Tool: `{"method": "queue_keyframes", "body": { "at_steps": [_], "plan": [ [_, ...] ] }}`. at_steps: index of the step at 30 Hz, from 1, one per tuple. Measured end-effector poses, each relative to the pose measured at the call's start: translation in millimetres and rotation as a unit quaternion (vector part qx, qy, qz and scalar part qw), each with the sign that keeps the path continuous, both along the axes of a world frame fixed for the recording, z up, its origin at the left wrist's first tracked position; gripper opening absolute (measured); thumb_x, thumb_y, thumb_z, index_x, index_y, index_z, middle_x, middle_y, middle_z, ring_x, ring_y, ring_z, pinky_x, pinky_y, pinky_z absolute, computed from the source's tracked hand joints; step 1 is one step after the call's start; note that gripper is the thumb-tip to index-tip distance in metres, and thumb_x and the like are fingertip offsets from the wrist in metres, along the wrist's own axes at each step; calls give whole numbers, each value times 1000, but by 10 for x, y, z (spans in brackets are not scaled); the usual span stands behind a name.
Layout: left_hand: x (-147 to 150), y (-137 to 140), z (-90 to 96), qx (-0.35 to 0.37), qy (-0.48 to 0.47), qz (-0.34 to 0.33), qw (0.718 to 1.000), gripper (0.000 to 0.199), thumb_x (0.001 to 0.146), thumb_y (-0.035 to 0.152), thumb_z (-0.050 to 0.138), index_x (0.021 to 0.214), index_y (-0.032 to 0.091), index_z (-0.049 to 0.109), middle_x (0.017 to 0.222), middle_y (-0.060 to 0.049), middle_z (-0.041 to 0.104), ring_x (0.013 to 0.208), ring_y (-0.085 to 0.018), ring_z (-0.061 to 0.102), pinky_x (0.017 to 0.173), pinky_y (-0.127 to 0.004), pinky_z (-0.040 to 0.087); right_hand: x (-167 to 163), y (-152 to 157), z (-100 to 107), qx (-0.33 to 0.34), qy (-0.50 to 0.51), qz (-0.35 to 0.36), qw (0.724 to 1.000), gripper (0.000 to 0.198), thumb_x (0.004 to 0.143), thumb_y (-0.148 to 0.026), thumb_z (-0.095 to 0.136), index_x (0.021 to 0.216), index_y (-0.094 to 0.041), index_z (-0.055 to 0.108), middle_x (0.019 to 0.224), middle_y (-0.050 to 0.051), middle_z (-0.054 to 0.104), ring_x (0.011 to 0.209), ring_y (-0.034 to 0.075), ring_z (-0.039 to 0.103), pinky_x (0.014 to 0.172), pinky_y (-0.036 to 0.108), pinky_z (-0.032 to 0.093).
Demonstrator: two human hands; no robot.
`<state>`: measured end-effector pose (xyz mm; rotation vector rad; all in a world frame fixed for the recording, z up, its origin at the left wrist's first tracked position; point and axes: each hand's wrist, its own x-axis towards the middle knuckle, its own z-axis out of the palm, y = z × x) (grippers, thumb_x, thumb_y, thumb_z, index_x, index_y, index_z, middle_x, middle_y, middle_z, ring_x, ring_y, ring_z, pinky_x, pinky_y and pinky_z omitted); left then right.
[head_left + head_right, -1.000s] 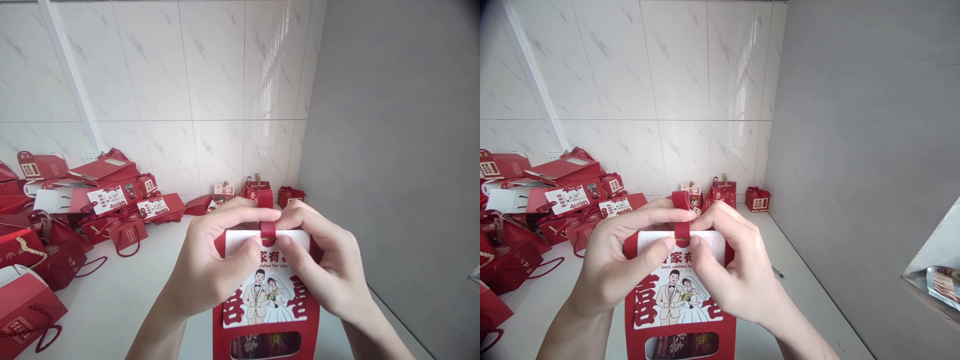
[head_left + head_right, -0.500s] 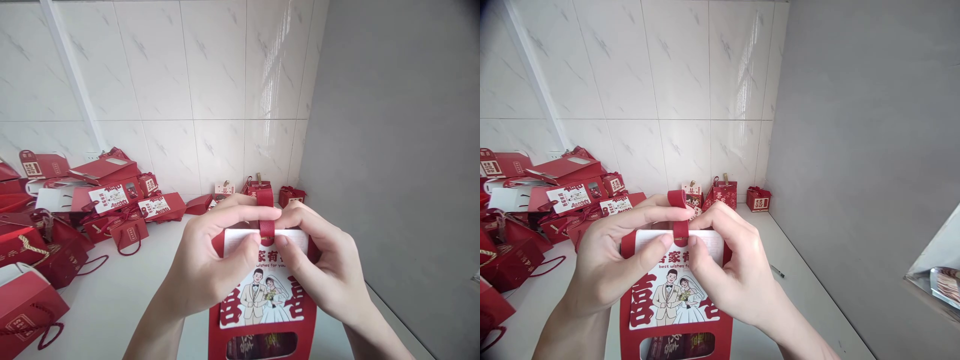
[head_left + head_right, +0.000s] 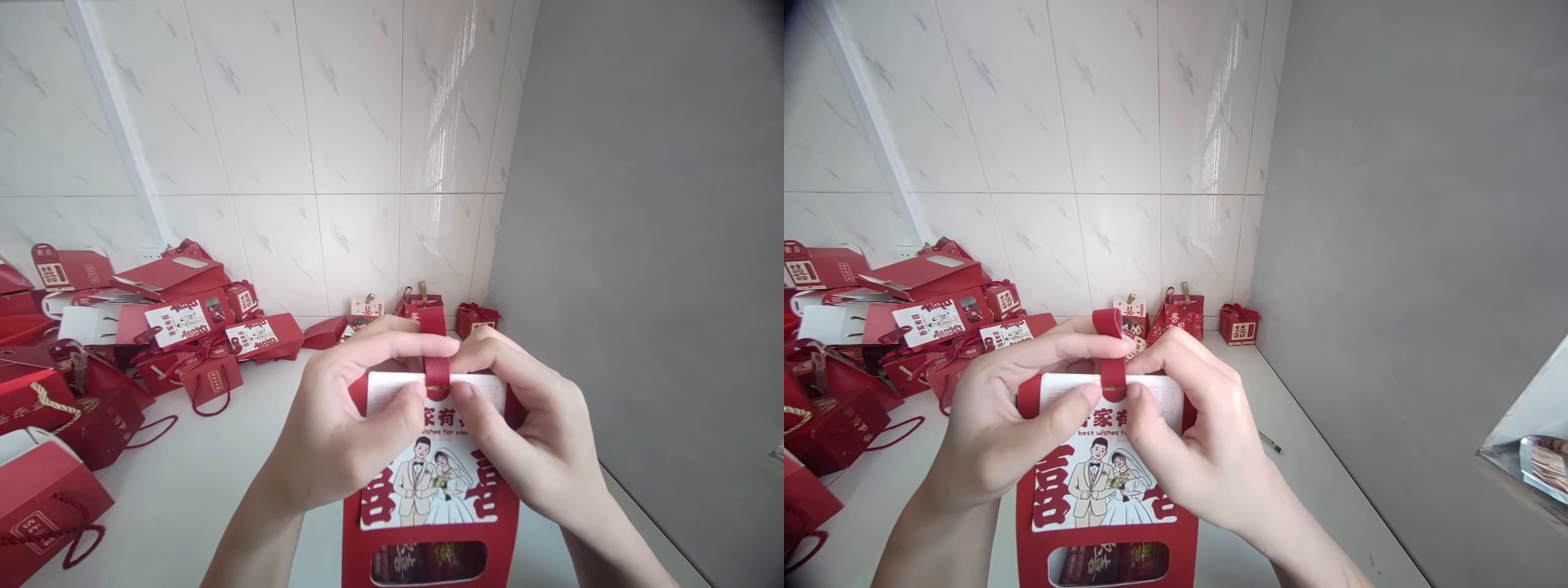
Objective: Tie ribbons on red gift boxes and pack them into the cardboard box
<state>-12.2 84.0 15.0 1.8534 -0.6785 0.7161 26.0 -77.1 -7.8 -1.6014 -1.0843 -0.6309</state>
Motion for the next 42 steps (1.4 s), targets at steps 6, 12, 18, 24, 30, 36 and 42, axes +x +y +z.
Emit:
{"method": "queue_keyframes", "body": {
  "at_steps": [6,12,18,24,30,36,42],
  "plan": [
    [5,3,-3,0,0,0,1000,29,74,9,56,96,22,69,94,-3,67,89,-18,62,75,-27,53,4,9,7,-4,-10,-10,1000,9,85,-15,49,78,-19,53,72,-3,48,60,9,42,52,23,33],
    [7,-15,-12,-16,-7,10,1000,25,74,12,57,94,22,69,90,-3,67,85,-19,62,73,-29,54,8,10,23,-8,-10,-19,1000,10,85,-14,49,77,-19,52,71,-2,47,60,10,42,50,23,32],
    [17,-45,-19,-9,7,8,1000,27,75,11,56,96,22,68,90,-2,67,81,-17,63,72,-28,54,23,-8,32,5,-14,-29,999,13,80,-9,49,71,-19,49,68,-3,46,59,10,41,51,23,32],
    [10,-10,-49,-21,13,-35,999,38,74,9,54,106,25,65,98,-3,66,89,-20,63,76,-30,54,14,-15,6,5,18,16,1000,9,86,-19,45,80,-19,53,74,0,51,61,11,44,52,25,35],
    [6,-20,-38,-20,20,-23,999,35,73,10,56,105,23,66,97,-4,67,90,-22,63,78,-33,55,5,-9,6,7,13,0,1000,10,85,-17,48,77,-19,53,72,-1,50,60,11,44,52,24,34],
    [45,-25,-46,-12,27,-27,999,33,77,14,57,107,26,64,99,-3,66,90,-21,63,78,-33,54,30,-35,35,-20,-12,-13,1000,12,86,-15,49,75,-19,51,71,-1,49,58,11,43,51,24,33],
    [159,89,-120,-17,38,-26,999,87,70,28,71,142,35,22,127,-7,53,113,-27,54,89,-39,51,222,-212,57,113,-19,-79,990,8,87,-21,56,82,-22,64,77,2,52,63,13,46,52,26,33]
  ]
}}
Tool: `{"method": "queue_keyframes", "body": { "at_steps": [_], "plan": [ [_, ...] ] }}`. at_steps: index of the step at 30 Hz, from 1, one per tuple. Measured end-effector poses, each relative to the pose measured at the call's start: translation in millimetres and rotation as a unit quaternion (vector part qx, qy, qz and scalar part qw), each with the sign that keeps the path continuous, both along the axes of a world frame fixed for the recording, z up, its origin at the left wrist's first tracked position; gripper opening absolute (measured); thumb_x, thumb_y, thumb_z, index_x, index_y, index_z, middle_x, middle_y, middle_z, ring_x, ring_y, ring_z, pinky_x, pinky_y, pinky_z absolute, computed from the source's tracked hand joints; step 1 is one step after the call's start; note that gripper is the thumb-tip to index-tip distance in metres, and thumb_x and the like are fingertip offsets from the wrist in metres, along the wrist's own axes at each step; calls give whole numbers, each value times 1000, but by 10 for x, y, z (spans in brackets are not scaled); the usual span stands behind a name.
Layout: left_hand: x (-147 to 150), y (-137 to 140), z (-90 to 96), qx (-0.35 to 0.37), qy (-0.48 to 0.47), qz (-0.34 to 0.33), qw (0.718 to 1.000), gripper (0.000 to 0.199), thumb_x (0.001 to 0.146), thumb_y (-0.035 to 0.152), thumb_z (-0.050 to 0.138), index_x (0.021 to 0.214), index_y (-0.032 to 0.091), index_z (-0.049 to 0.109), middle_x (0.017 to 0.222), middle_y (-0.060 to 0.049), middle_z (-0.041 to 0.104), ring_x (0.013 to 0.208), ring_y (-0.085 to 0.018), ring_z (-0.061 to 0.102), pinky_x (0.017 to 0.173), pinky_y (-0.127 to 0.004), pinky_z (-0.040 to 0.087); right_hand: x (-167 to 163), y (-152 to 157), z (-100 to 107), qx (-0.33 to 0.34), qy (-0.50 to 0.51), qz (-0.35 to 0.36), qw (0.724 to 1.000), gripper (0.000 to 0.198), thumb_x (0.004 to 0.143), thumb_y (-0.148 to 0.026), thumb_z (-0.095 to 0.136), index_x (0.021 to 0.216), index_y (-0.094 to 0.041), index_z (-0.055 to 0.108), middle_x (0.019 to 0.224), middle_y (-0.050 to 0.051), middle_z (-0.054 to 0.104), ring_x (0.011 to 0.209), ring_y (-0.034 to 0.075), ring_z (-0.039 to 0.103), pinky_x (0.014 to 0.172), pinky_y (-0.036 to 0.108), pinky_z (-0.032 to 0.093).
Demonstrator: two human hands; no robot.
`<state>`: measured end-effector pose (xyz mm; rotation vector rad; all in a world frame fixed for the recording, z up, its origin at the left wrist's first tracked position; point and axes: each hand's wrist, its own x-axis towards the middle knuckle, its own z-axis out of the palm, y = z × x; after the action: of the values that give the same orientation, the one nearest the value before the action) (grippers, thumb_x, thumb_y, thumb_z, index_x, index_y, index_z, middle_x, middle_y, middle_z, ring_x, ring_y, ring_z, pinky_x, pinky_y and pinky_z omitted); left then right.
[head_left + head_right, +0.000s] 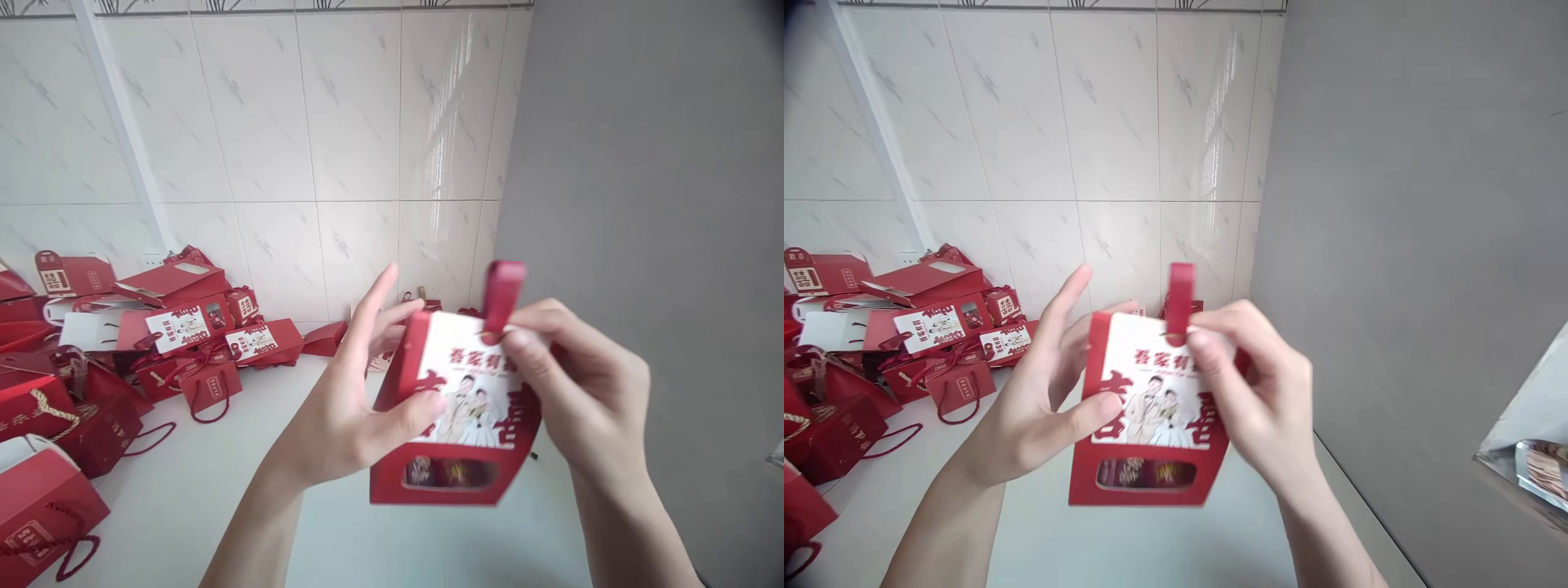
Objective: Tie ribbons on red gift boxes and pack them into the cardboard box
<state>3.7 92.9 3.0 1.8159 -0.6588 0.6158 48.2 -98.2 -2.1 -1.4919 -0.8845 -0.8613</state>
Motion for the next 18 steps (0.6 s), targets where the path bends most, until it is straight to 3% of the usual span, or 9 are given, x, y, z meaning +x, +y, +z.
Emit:
{"method": "queue_keyframes", "body": {
  "at_steps": [4,7,12,18],
  "plan": [
    [67,64,-51,105,6,57,993,102,63,34,77,144,33,13,141,-10,37,129,-33,36,99,-47,42,200,-136,22,210,44,91,972,8,84,-24,61,77,-25,63,69,0,46,61,14,42,53,26,34],
    [82,16,-65,163,12,133,977,95,66,41,73,143,35,17,144,-8,32,131,-36,30,98,-51,41,319,-189,40,275,64,153,947,8,83,-24,61,74,-24,60,70,0,45,63,14,43,57,26,38],
    [67,-89,-73,105,-68,136,983,83,67,40,74,136,35,30,134,-7,44,119,-30,47,89,-40,50,463,-164,25,300,77,209,928,8,80,-20,59,74,-24,56,76,0,46,68,14,46,61,25,43],
    [78,-81,-61,107,-257,106,955,82,61,30,80,131,27,38,126,-11,49,118,-30,47,94,-41,47,597,-86,-36,239,58,248,937,6,80,-28,57,75,-32,56,81,-1,50,80,18,54,70,34,49]
  ]
}}
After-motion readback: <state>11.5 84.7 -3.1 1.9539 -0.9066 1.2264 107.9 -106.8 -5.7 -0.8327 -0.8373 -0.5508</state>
